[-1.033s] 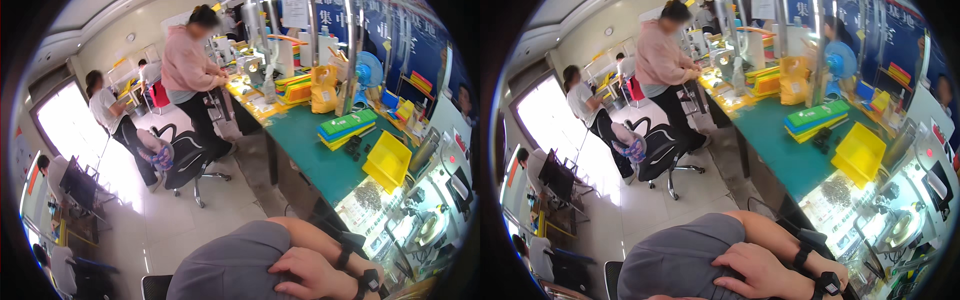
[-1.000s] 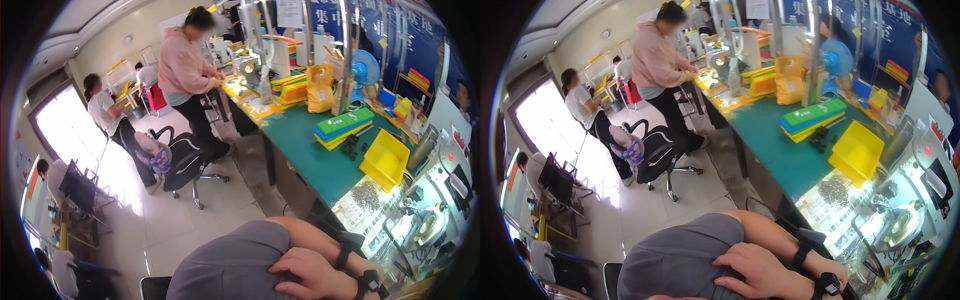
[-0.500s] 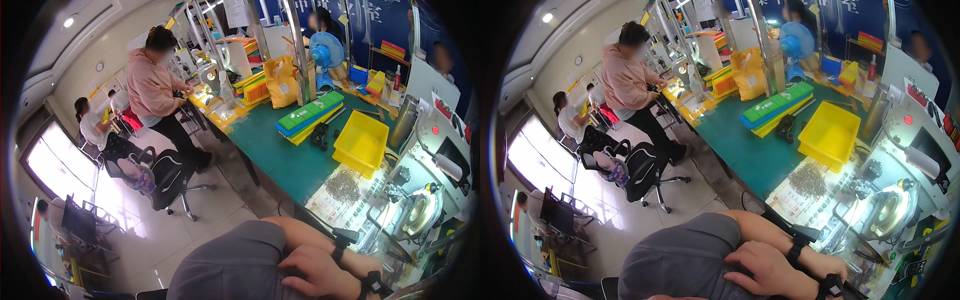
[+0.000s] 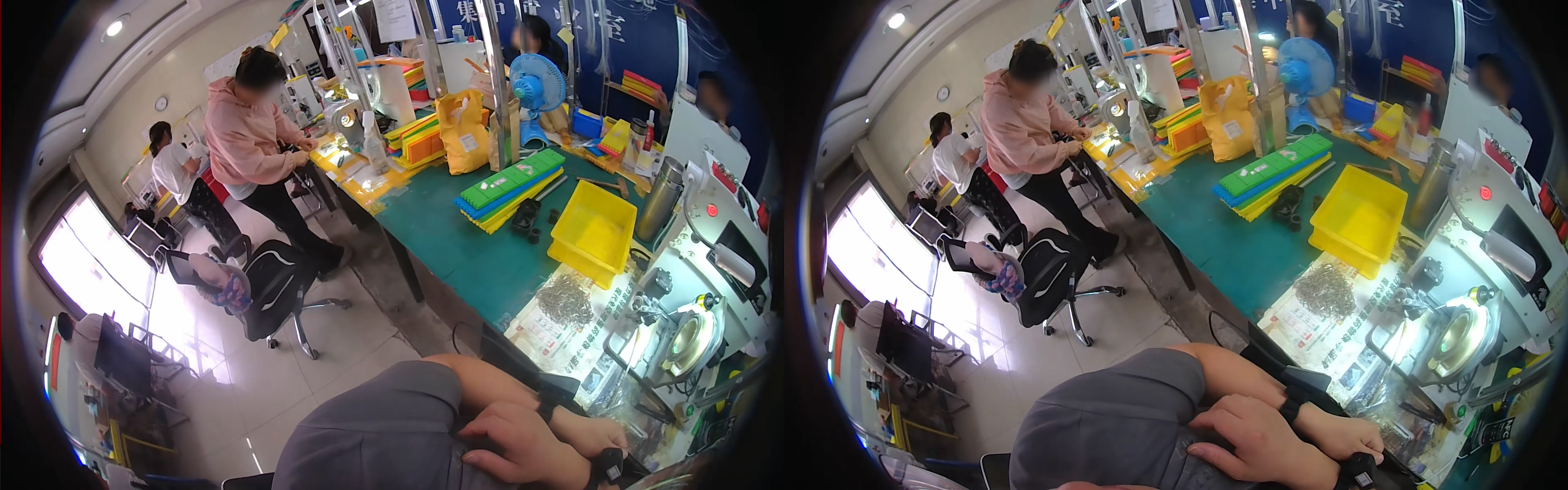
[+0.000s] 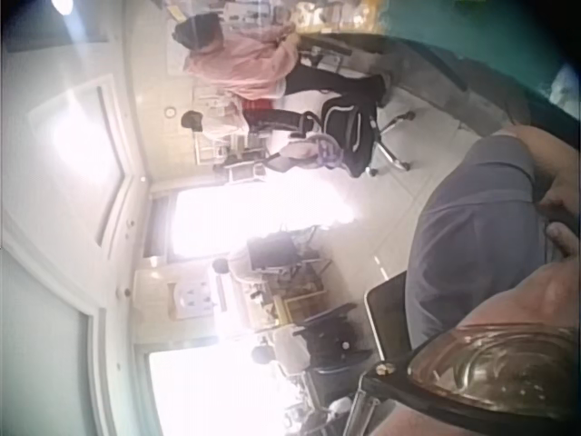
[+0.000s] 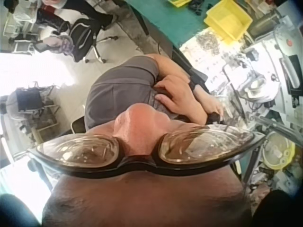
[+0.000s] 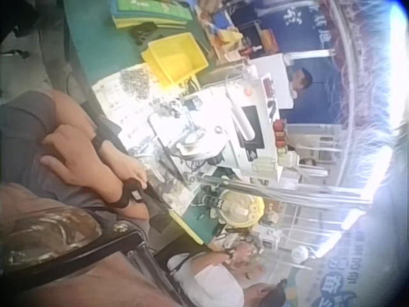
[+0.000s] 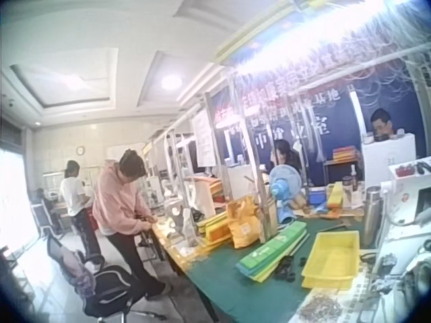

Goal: Assembling small metal components using tweezers and specialized tools at a workstation.

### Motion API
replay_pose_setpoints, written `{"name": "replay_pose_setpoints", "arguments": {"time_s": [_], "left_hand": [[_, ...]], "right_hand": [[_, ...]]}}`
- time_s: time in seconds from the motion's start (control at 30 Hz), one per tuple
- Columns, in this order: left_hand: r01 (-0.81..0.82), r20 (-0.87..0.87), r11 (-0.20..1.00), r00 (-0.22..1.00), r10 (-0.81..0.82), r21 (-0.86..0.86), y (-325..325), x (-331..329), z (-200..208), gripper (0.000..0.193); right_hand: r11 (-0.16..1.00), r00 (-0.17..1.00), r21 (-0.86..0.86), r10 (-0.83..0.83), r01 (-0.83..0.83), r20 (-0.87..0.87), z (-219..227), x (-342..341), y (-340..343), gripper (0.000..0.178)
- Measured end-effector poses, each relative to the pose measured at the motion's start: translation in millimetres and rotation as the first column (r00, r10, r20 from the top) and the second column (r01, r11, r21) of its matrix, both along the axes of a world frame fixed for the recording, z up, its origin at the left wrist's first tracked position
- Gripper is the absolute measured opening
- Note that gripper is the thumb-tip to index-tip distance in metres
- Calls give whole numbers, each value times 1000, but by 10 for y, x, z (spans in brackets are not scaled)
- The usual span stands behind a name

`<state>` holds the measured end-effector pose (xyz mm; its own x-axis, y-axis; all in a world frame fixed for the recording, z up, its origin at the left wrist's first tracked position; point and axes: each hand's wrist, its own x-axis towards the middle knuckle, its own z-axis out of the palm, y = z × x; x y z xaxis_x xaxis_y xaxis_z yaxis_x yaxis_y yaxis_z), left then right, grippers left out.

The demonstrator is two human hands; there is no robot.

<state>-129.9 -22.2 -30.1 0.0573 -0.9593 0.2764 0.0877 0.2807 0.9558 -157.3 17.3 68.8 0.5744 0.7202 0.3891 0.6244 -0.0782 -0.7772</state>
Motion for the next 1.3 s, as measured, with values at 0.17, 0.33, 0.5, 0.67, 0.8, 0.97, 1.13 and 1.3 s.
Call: {"name": "replay_pose_setpoints", "arguments": {"time_s": [0.17,0.33,0.5,0.67,0.8,0.97,1.13,1.3], "left_hand": [[19,9,1000,1000,-19,-2,9,-22,-38,44],[32,21,999,999,-32,-6,-15,-36,-72,44],[43,29,999,999,-43,-11,-44,-58,-90,45],[55,31,998,998,-55,-12,-68,-61,-97,45],[62,32,998,998,-62,-12,-87,-75,-101,45],[70,28,998,997,-69,-11,-102,-72,-106,45],[82,33,997,996,-81,-13,-111,-93,-97,45],[92,34,996,995,-91,-23,-89,-93,-78,45]], "right_hand": [[1000,1000,-17,11,-10,3,-1,-16,65,31],[1000,1000,-4,12,-12,-3,2,-38,111,29],[1000,1000,-11,4,-4,-2,13,-58,129,29],[1000,1000,-13,2,-2,-4,-7,-61,121,29],[1000,1000,-25,-6,5,-4,8,-58,106,29],[1000,1000,-16,0,0,-14,-3,-47,102,29],[1000,1000,-16,3,-3,-10,-27,-41,104,29],[1000,1000,-24,-3,3,-7,-34,-60,109,30]]}}
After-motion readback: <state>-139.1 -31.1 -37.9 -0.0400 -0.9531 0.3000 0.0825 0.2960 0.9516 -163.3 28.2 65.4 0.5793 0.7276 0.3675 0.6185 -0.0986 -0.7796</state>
